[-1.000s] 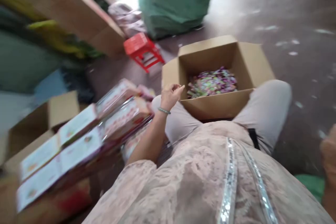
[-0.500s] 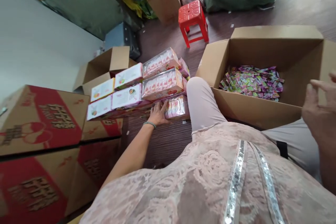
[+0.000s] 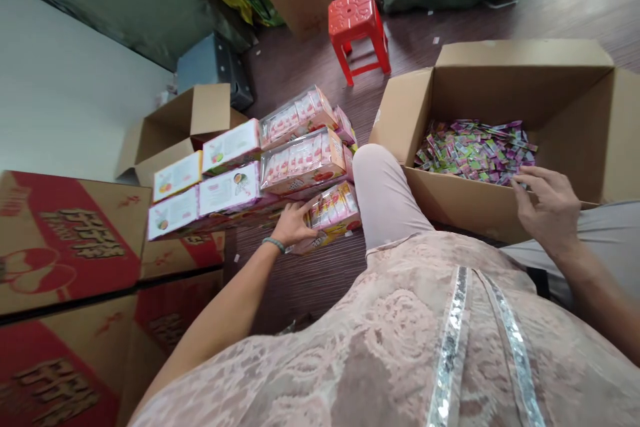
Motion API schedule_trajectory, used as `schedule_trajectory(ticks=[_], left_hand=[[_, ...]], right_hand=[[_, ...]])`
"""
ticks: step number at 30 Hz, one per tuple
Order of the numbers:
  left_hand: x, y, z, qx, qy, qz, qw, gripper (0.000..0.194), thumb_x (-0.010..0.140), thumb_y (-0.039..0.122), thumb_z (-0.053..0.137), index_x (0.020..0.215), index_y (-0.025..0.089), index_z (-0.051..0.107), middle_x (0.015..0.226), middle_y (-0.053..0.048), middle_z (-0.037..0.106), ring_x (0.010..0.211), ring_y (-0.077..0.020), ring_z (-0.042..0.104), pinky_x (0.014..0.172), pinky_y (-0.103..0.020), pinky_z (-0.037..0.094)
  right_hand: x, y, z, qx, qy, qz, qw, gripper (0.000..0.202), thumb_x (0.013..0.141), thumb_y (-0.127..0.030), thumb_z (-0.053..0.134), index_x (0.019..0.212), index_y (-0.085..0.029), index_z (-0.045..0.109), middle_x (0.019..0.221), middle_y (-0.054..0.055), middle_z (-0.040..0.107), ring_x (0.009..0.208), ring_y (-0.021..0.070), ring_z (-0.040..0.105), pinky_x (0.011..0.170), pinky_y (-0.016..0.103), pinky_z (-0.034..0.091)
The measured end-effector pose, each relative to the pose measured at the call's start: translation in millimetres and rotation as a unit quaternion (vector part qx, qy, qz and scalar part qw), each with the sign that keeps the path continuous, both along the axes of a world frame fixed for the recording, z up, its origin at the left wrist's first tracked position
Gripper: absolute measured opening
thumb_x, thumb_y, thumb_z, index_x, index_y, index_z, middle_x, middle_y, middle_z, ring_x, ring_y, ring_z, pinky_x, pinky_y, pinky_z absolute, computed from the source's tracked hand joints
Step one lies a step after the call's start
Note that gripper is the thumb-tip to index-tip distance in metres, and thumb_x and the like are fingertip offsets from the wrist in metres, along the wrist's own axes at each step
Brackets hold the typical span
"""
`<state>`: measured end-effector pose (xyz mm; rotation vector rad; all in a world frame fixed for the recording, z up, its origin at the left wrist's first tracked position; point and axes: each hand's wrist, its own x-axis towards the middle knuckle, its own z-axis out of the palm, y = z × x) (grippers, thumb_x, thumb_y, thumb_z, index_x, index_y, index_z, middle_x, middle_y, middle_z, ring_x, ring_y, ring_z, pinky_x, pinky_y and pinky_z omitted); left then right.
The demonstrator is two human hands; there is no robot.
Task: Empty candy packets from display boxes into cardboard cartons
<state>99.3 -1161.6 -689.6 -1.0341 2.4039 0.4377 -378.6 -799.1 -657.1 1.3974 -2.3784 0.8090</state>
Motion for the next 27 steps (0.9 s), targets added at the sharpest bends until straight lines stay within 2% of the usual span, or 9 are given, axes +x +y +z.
schedule_trajectory(ticks=[5,9,13,16,18,20,23,25,27], left_hand=[[15.8,1.2,29.6,0.04,0.069,0.098,0.992,0.097,0.064,0.058,0.079,0.15,0.014,0.071,0.129,-0.02,0.074,0.118,-0.0408,0.063,0.111,-0.05,0.049],[12.0,5.1,66.9,0.087,0.123,0.209,0.966,0.093,0.058,0.053,0.083,0.142,0.014,0.077,0.126,-0.016,0.079,0.117,-0.0407,0.068,0.106,-0.05,0.053],[-23.5,17.9,117.7,0.168,0.233,0.323,0.902,0.095,0.054,0.052,0.093,0.14,0.015,0.077,0.119,-0.012,0.081,0.106,-0.0376,0.073,0.092,-0.046,0.059],[-76.8,31.8,143.2,0.223,0.331,0.303,0.865,0.092,0.054,0.046,0.095,0.138,0.015,0.078,0.122,-0.012,0.08,0.109,-0.0363,0.073,0.095,-0.045,0.059],[-118.1,39.0,145.3,0.258,0.375,0.247,0.856,0.082,0.057,0.043,0.091,0.134,0.016,0.08,0.119,-0.011,0.081,0.111,-0.0351,0.071,0.099,-0.045,0.058],[-157.6,41.8,136.3,0.284,0.393,0.205,0.85,0.075,0.059,0.04,0.088,0.129,0.016,0.082,0.111,-0.01,0.081,0.104,-0.0315,0.071,0.095,-0.041,0.057],[-206.0,36.1,113.3,0.295,0.379,0.196,0.855,0.067,0.055,0.038,0.089,0.118,0.015,0.085,0.09,-0.004,0.077,0.081,-0.0218,0.065,0.075,-0.032,0.051],[-229.0,26.9,100.4,0.313,0.332,0.205,0.866,0.065,0.052,0.038,0.09,0.113,0.015,0.085,0.076,0.0,0.071,0.067,-0.0171,0.057,0.063,-0.029,0.043],[-244.7,15.6,92.5,0.338,0.268,0.212,0.877,0.067,0.049,0.036,0.093,0.112,0.014,0.086,0.069,0.0,0.069,0.062,-0.0167,0.055,0.058,-0.028,0.039]], right_hand=[[16.4,-26.5,18.9,-0.025,0.006,0.063,0.998,0.023,0.106,-0.035,0.059,0.097,-0.024,0.077,0.1,0.012,0.084,0.093,0.0264,0.081,0.087,0.04,0.065],[55.5,-65.3,35.6,0.014,-0.052,0.175,0.983,0.028,0.11,-0.036,0.055,0.098,-0.025,0.078,0.104,0.009,0.084,0.097,0.0247,0.08,0.091,0.042,0.064],[101.3,-104.1,73.9,0.024,-0.037,0.339,0.94,0.022,0.111,-0.036,0.058,0.118,-0.029,0.077,0.12,0.007,0.081,0.109,0.0246,0.075,0.095,0.045,0.063],[128.1,-130.7,106.9,-0.009,0.077,0.452,0.889,0.029,0.113,-0.025,0.052,0.136,-0.03,0.069,0.14,0.005,0.073,0.131,0.0244,0.065,0.107,0.047,0.059],[137.3,-145.3,116.8,-0.003,0.152,0.483,0.862,0.031,0.114,-0.018,0.047,0.137,-0.025,0.067,0.141,0.006,0.071,0.133,0.0233,0.061,0.108,0.044,0.057],[135.6,-155.2,110.7,0.042,0.191,0.477,0.857,0.027,0.114,-0.015,0.045,0.125,-0.02,0.069,0.125,0.008,0.075,0.119,0.0228,0.064,0.101,0.041,0.056],[114.6,-157.5,79.4,0.139,0.171,0.422,0.879,0.021,0.113,-0.016,0.05,0.102,-0.017,0.068,0.094,0.007,0.071,0.091,0.0224,0.061,0.088,0.039,0.051],[98.3,-151.4,56.2,0.171,0.134,0.387,0.896,0.018,0.111,-0.02,0.056,0.097,-0.017,0.067,0.087,0.007,0.068,0.084,0.0225,0.058,0.082,0.038,0.047],[88.4,-143.0,39.1,0.154,0.099,0.381,0.906,0.019,0.111,-0.026,0.06,0.096,-0.016,0.066,0.086,0.006,0.066,0.083,0.0223,0.057,0.078,0.037,0.043]])
